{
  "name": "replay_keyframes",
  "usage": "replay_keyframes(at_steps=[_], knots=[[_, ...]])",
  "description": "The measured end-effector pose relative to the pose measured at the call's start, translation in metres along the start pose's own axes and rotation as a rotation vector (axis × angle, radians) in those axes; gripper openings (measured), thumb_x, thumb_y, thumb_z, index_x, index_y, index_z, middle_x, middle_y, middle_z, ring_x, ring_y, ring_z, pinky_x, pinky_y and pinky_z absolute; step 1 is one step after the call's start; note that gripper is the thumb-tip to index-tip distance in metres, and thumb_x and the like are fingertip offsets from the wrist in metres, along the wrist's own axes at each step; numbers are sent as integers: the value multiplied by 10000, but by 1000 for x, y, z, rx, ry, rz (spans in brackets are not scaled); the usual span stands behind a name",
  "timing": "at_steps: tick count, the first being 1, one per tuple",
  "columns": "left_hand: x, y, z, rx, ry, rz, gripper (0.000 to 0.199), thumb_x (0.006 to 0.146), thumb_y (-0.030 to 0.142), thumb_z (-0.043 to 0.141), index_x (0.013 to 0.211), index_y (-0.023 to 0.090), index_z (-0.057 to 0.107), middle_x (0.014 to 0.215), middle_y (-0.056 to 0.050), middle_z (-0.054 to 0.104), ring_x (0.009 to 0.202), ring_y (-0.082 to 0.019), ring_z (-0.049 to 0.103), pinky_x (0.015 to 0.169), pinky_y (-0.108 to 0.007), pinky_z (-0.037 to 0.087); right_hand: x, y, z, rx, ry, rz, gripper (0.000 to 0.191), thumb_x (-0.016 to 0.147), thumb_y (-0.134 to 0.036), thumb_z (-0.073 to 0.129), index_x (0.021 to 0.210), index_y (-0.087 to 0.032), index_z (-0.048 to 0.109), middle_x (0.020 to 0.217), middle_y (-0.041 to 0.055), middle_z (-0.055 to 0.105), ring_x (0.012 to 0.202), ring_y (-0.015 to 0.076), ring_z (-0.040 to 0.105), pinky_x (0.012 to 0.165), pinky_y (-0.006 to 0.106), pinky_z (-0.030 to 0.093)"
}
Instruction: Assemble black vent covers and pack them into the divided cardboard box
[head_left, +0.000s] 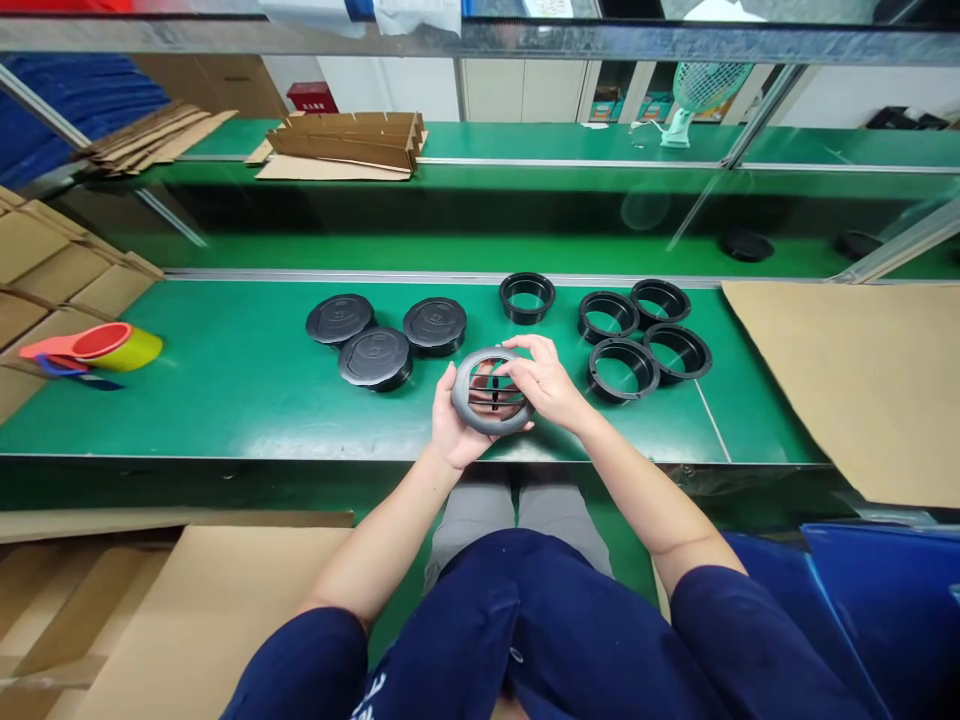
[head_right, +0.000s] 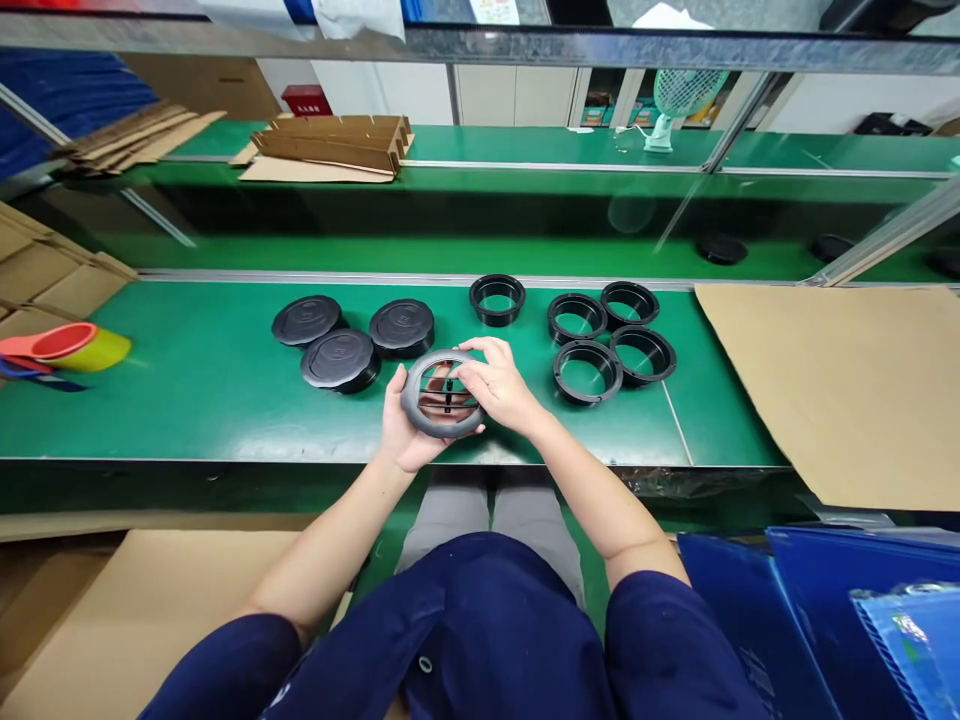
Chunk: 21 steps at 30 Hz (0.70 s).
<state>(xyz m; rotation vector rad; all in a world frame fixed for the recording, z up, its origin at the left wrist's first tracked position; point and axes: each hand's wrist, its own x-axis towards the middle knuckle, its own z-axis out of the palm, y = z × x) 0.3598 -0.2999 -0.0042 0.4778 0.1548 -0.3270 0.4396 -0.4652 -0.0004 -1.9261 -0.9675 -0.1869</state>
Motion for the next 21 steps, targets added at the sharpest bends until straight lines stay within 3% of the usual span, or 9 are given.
replay_keyframes(at_steps=[4, 9, 13, 15, 18, 21], knots=[[7, 3, -2, -14, -16, -31, 706, 979, 724, 365, 1420, 205, 553, 1290, -209, 654, 1131, -433, 665, 851, -658, 564, -1, 1, -8, 118, 15, 102, 596, 1061, -611, 305, 1146, -258, 778, 1348, 107, 574, 1300, 256, 486, 1167, 472, 378], [14, 7, 1, -61, -14, -61, 801, 999, 740, 216, 1353, 129, 596, 1176, -234, 689, 1090, -425, 681, 776, -602, 601, -2, 4, -14, 112, 8, 168, 611, 1058, -626, 281, 1208, -272, 757, 1368, 102, 569, 1316, 263, 495, 1174, 478, 386], [19, 10, 4, -107, 51, -83, 828, 987, 763, 246, 1349, 106, 597, 1160, -230, 699, 1088, -416, 682, 788, -599, 601, -6, 7, -8, 29, 16, 168, 660, 1076, -573, 150, 1418, -265, 623, 1453, 111, 520, 1386, 266, 454, 1194, 493, 376], [24, 11, 2, -145, 120, -58, 755, 999, 730, 307, 1323, 122, 618, 1150, -188, 716, 1085, -365, 693, 872, -561, 595, -7, 8, -3, -100, -57, 68, 687, 1057, -622, 174, 1495, -243, 543, 1552, 123, 439, 1467, 302, 356, 1232, 544, 303], [33, 13, 0, -187, 225, 7, 613, 1024, 631, 386, 1291, 145, 648, 1131, -113, 742, 1124, -283, 688, 1034, -456, 546, -6, 8, 3, -318, -277, -98, 784, 981, -735, 368, 1543, -198, 473, 1650, 152, 306, 1549, 366, 175, 1268, 612, 152], [45, 14, 1, -133, 212, 13, 591, 1022, 595, 425, 1307, 128, 649, 1178, -114, 737, 1201, -293, 655, 1108, -438, 494, 2, 7, 2, -405, -378, -39, 973, 899, -773, 523, 1621, -161, 301, 1695, 203, 131, 1566, 416, 70, 1243, 653, 168]])
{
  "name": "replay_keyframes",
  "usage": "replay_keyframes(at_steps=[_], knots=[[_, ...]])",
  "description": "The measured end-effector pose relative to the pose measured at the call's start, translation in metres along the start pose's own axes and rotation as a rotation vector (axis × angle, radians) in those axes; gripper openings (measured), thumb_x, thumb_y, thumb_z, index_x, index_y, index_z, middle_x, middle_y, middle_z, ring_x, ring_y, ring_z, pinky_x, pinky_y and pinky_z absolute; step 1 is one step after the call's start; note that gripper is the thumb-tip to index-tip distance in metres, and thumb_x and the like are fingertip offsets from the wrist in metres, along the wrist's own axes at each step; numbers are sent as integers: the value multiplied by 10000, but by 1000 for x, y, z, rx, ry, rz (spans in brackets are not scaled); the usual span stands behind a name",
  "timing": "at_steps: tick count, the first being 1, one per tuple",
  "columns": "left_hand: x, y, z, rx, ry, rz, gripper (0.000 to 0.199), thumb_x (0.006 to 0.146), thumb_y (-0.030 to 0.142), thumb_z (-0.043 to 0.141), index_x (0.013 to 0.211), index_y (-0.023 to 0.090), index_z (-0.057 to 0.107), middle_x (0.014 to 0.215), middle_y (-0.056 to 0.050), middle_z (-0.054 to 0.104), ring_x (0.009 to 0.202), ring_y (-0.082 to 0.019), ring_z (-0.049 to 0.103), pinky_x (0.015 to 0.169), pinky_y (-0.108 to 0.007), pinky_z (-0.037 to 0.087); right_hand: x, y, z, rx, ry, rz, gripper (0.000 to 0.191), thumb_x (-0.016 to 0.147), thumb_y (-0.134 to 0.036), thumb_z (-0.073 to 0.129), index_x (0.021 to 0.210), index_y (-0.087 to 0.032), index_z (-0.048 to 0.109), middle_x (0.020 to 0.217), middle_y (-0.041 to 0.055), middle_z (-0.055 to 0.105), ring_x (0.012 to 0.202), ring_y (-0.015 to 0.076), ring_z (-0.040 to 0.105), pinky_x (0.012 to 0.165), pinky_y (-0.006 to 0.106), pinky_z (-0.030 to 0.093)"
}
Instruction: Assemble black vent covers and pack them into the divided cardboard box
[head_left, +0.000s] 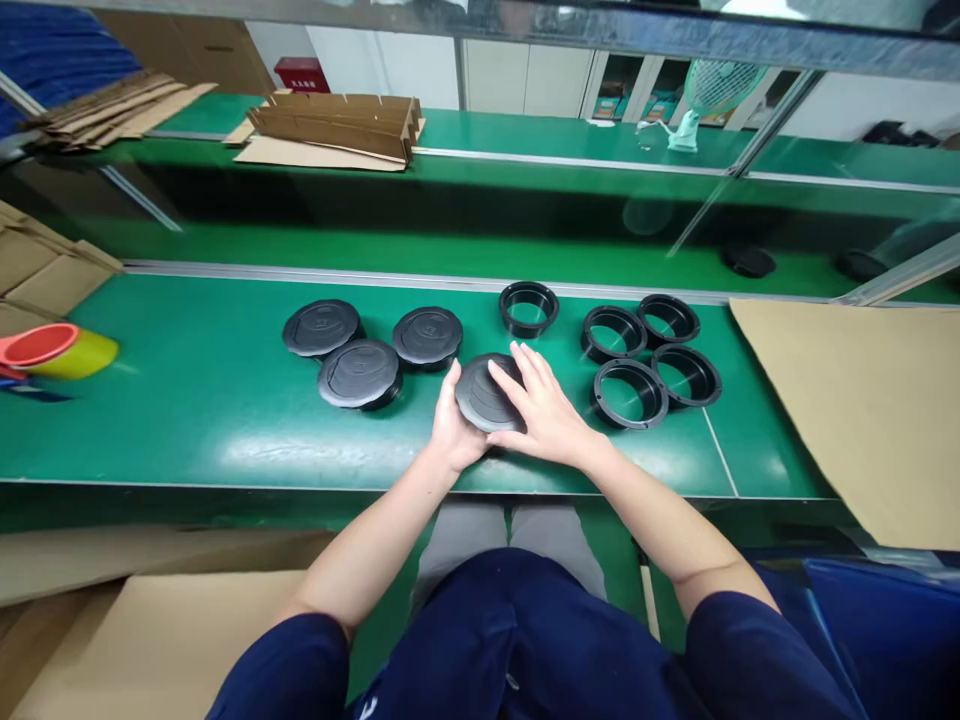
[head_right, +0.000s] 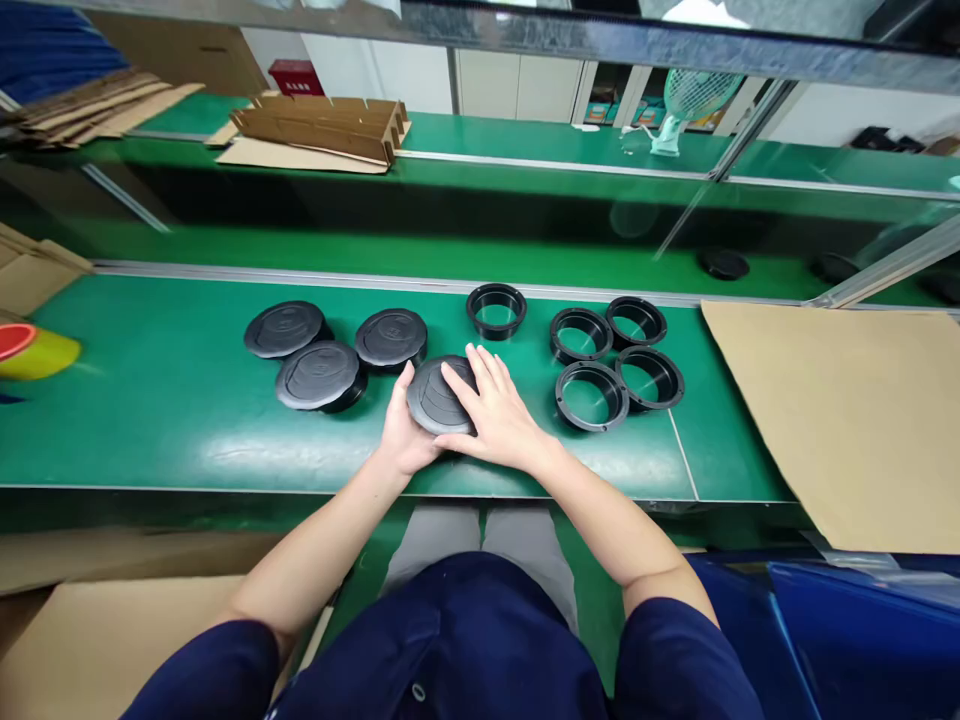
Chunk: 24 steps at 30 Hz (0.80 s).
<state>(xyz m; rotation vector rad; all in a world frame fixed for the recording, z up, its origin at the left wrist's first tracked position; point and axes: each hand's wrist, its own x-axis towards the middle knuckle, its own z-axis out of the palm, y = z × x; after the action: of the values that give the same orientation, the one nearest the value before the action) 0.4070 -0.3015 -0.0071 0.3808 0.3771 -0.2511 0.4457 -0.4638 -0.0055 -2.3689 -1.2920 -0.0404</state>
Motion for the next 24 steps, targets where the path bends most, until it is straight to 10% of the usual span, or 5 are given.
replay_keyframes(at_steps=[6, 13, 19, 24], knots=[[19, 8, 0, 95, -111, -50, 720, 1003, 724, 336, 1434, 189, 553, 1282, -156, 685, 1225, -339, 641, 1078, -527, 495, 45, 34, -24, 22, -38, 31, 1126, 762, -744, 711, 1637, -212, 244, 1619, 219, 253, 1471, 420, 280, 1175, 625, 330], [34, 17, -24, 296, -165, -97, 736, 1015, 695, 328, 1447, 128, 514, 1388, -263, 586, 1220, -363, 633, 974, -511, 541, 124, 118, -34, -140, -4, 419, 1047, 789, -702, 697, 1592, -131, 342, 1570, 260, 324, 1433, 445, 326, 1172, 590, 317], [36, 17, -30, 267, -161, -131, 656, 1027, 652, 367, 1317, 122, 622, 1260, -215, 666, 1101, -305, 683, 911, -430, 565, 134, 139, -24, -194, -72, 359, 1008, 880, -758, 538, 1603, -99, 295, 1639, 281, 236, 1521, 458, 210, 1209, 636, 211], [36, 19, -32, 265, -173, -154, 637, 1012, 653, 418, 1259, 117, 659, 1224, -200, 681, 1076, -281, 681, 861, -368, 566, 148, 141, -25, -230, 153, 244, 745, 1041, -603, 210, 1619, -135, 264, 1689, 187, 202, 1576, 352, 128, 1245, 615, 132]])
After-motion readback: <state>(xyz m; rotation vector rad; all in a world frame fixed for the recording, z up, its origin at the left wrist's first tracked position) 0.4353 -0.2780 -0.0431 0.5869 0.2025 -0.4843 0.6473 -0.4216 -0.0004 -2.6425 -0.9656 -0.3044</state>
